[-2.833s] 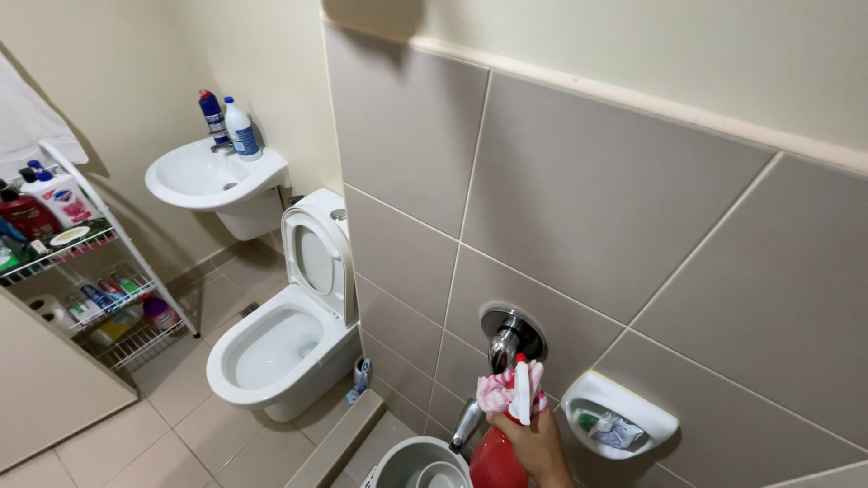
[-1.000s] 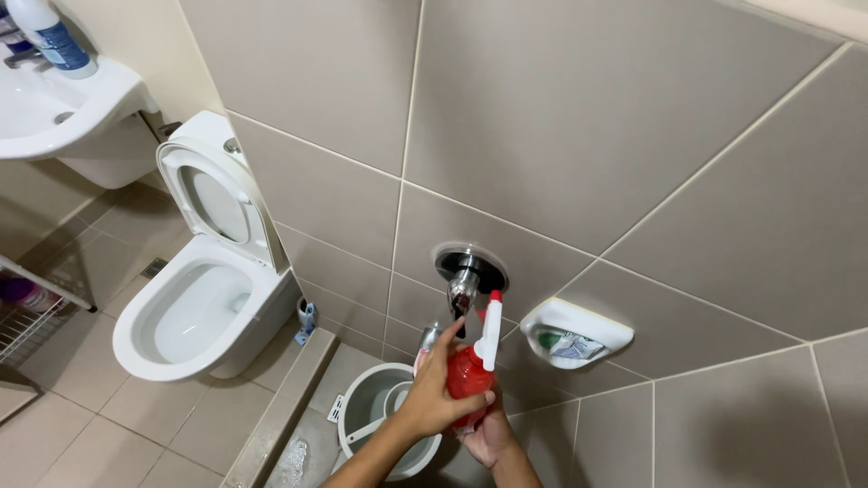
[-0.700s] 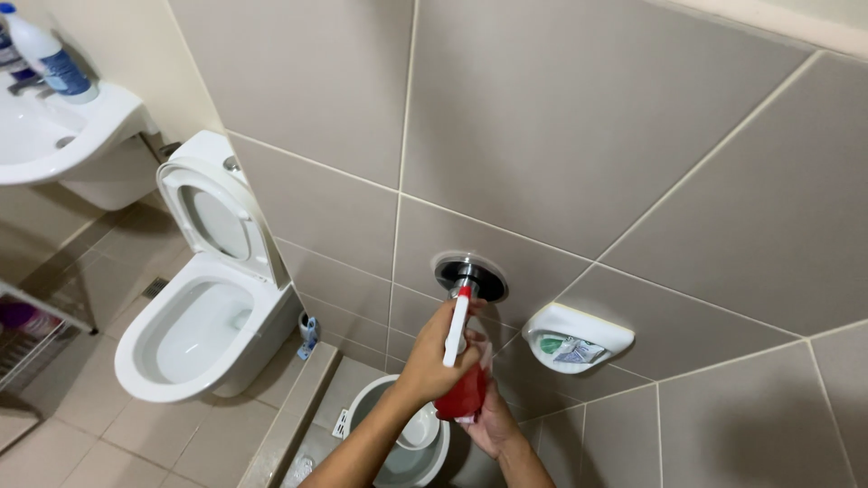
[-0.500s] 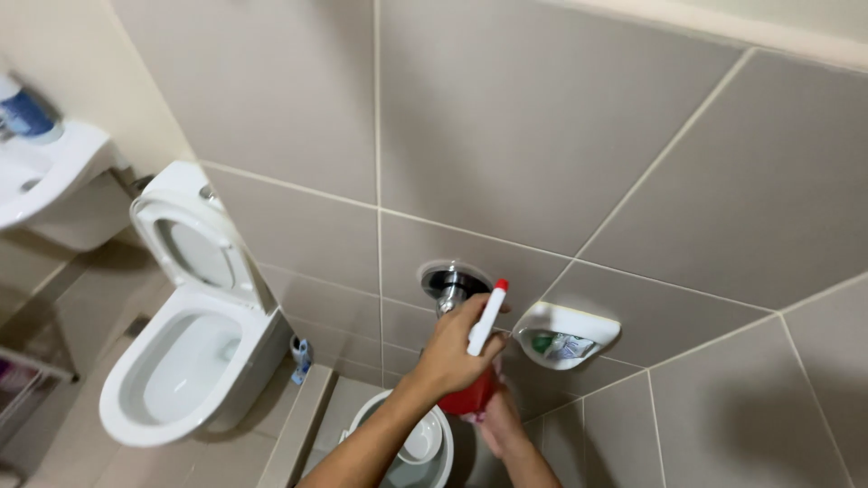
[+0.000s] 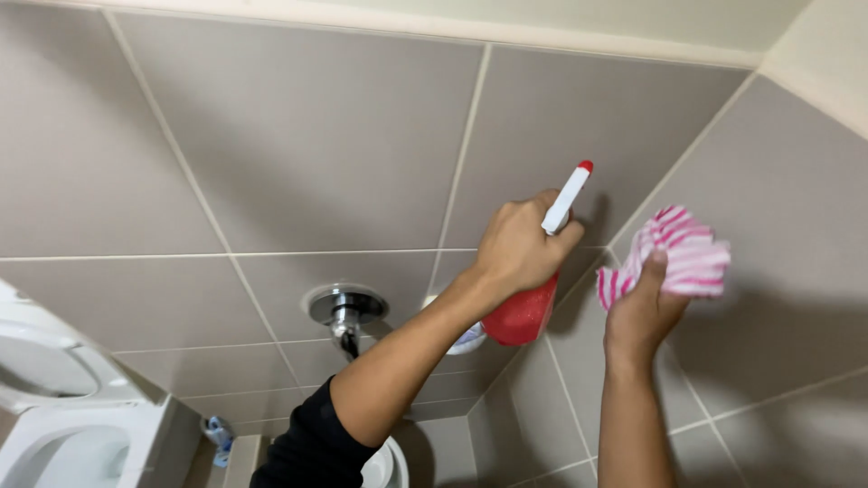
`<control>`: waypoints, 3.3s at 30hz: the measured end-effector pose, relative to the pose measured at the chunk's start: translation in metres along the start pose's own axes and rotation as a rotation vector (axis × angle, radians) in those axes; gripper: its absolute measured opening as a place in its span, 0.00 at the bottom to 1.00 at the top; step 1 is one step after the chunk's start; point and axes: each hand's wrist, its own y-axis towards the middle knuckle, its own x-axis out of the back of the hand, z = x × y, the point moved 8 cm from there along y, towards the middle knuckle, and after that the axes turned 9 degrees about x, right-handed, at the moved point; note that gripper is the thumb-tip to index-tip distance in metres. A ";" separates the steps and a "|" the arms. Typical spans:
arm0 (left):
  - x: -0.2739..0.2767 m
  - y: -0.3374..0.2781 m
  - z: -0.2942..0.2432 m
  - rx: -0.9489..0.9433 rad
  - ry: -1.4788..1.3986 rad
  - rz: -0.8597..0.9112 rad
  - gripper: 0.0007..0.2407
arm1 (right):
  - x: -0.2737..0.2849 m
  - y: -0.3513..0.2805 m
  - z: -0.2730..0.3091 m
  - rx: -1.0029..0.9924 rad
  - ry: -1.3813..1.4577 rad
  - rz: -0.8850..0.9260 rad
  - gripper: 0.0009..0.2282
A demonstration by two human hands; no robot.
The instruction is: Cleaning bathroom surfaces including the sink and wall tiles using a spray bottle and cloth.
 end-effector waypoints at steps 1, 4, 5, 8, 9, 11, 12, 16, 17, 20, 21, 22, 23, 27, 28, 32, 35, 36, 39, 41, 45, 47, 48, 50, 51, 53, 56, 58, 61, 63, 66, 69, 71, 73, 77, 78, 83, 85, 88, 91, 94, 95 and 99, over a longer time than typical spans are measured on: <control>-0.006 0.005 -0.005 0.015 -0.010 -0.027 0.13 | 0.004 0.017 0.014 0.120 -0.145 -0.008 0.14; -0.016 0.008 -0.011 -0.063 -0.074 -0.089 0.15 | -0.015 0.054 0.035 0.458 -0.301 0.034 0.14; -0.019 0.008 -0.013 -0.060 -0.075 -0.085 0.15 | -0.025 0.069 0.037 0.455 -0.304 0.033 0.14; -0.024 0.007 -0.003 0.049 0.036 -0.069 0.12 | -0.058 0.112 -0.003 0.058 -0.463 0.072 0.14; -0.021 0.004 -0.004 0.010 0.032 -0.121 0.13 | -0.073 0.122 0.004 0.302 -0.490 0.048 0.19; -0.017 0.000 -0.003 -0.017 0.029 -0.167 0.14 | -0.099 0.123 0.001 0.536 -0.517 0.034 0.26; -0.014 -0.001 -0.002 -0.037 0.031 -0.183 0.13 | -0.117 0.113 0.001 0.686 -0.578 0.050 0.29; -0.004 -0.004 -0.004 -0.096 0.076 -0.235 0.15 | -0.142 0.104 0.016 0.848 -0.869 0.379 0.29; -0.002 -0.006 -0.004 -0.092 0.081 -0.233 0.15 | -0.134 0.110 0.015 0.842 -0.866 0.379 0.29; -0.001 -0.004 0.001 -0.014 0.123 -0.234 0.13 | -0.126 0.137 -0.012 0.688 -1.023 0.406 0.26; -0.002 -0.003 0.001 -0.036 0.112 -0.243 0.13 | -0.121 0.145 -0.017 0.683 -0.860 0.200 0.25; -0.002 -0.002 0.001 -0.061 0.103 -0.254 0.12 | -0.114 0.151 -0.023 0.679 -0.687 -0.003 0.25; -0.003 0.000 -0.003 -0.071 0.103 -0.255 0.12 | -0.124 0.144 -0.017 0.684 -0.686 -0.012 0.25; -0.006 0.001 -0.009 -0.085 0.123 -0.270 0.13 | -0.121 0.124 0.012 0.861 -0.591 0.052 0.29; -0.004 0.000 -0.008 -0.096 0.102 -0.288 0.13 | -0.117 0.124 0.016 0.901 -0.682 0.147 0.30; -0.002 -0.001 -0.006 -0.061 0.098 -0.270 0.11 | -0.109 0.132 0.004 0.829 -0.673 0.065 0.28; -0.005 0.000 -0.001 -0.031 0.141 -0.277 0.12 | -0.110 0.127 -0.011 0.745 -0.581 -0.141 0.26; -0.005 -0.001 -0.003 -0.070 0.123 -0.290 0.12 | -0.112 0.121 -0.008 0.787 -0.602 -0.108 0.26; -0.005 -0.002 -0.006 -0.083 0.105 -0.296 0.12 | -0.104 0.123 0.000 0.898 -0.672 0.024 0.27; -0.001 -0.002 -0.005 -0.056 0.110 -0.304 0.12 | -0.107 0.126 0.010 0.971 -0.707 0.129 0.28; 0.004 -0.007 -0.004 -0.064 0.146 -0.336 0.10 | -0.123 0.119 0.009 0.813 -0.692 0.011 0.28; 0.010 -0.006 -0.009 -0.102 0.152 -0.373 0.11 | -0.131 0.115 -0.003 0.759 -0.648 -0.062 0.28; 0.014 -0.005 -0.011 -0.109 0.143 -0.377 0.11 | -0.137 0.111 -0.008 0.815 -0.700 0.012 0.28; 0.022 -0.006 -0.013 -0.116 0.140 -0.392 0.11 | -0.132 0.112 -0.009 0.877 -0.738 0.087 0.29; 0.026 -0.004 -0.005 -0.021 0.173 -0.373 0.09 | -0.125 0.114 -0.001 0.956 -0.707 0.145 0.28; 0.039 -0.004 0.005 0.070 0.207 -0.374 0.08 | -0.122 0.122 0.006 1.049 -0.658 0.198 0.28; 0.063 -0.019 0.013 0.022 0.172 -0.435 0.08 | -0.122 0.131 -0.007 0.801 -0.578 0.003 0.28; 0.080 -0.031 0.009 -0.071 0.170 -0.498 0.09 | -0.134 0.123 -0.006 0.628 -0.597 -0.331 0.26; 0.100 -0.041 0.014 -0.101 0.184 -0.541 0.11 | -0.210 0.060 0.065 0.847 -0.499 -0.144 0.27; 0.113 -0.045 0.012 -0.130 0.178 -0.551 0.12 | -0.246 0.045 0.061 0.873 -0.702 0.083 0.27; 0.134 -0.053 0.021 -0.091 0.182 -0.515 0.13 | -0.243 0.044 0.065 0.927 -0.857 0.358 0.27; 0.164 -0.069 0.034 0.017 0.182 -0.483 0.12 | -0.205 0.070 0.050 0.807 -0.741 0.165 0.26; 0.181 -0.081 0.043 0.050 0.165 -0.486 0.11 | -0.196 0.078 0.036 0.656 -0.665 -0.076 0.27; 0.195 -0.091 0.051 0.047 0.184 -0.482 0.12 | -0.201 0.073 0.021 0.326 -0.671 -0.334 0.27; 0.213 -0.097 0.052 -0.032 0.203 -0.487 0.12 | -0.290 0.004 0.106 0.640 -0.621 -0.121 0.27; 0.212 -0.097 0.053 -0.005 0.194 -0.480 0.12 | -0.308 -0.015 0.124 0.846 -0.699 0.077 0.25; 0.196 -0.092 0.060 0.014 0.163 -0.421 0.12 | -0.262 0.028 0.072 1.011 -0.842 0.432 0.25; 0.183 -0.092 0.062 -0.014 0.133 -0.389 0.14 | -0.183 0.079 0.036 0.892 -0.704 0.170 0.26; 0.159 -0.088 0.070 0.013 0.159 -0.367 0.13 | -0.116 0.107 0.003 0.757 -0.780 0.011 0.26; 0.129 -0.080 0.063 -0.026 0.151 -0.360 0.15 | -0.091 0.089 -0.031 0.606 -0.817 -0.034 0.25; 0.095 -0.070 0.062 0.041 0.133 -0.305 0.15 | -0.111 0.043 -0.045 0.746 -0.826 0.060 0.25; 0.084 -0.067 0.062 0.042 0.126 -0.305 0.15 | -0.121 0.024 -0.047 0.814 -0.829 0.104 0.25; 0.055 -0.059 0.049 -0.087 0.072 -0.344 0.17 | -0.159 -0.031 -0.049 1.095 -0.801 0.277 0.26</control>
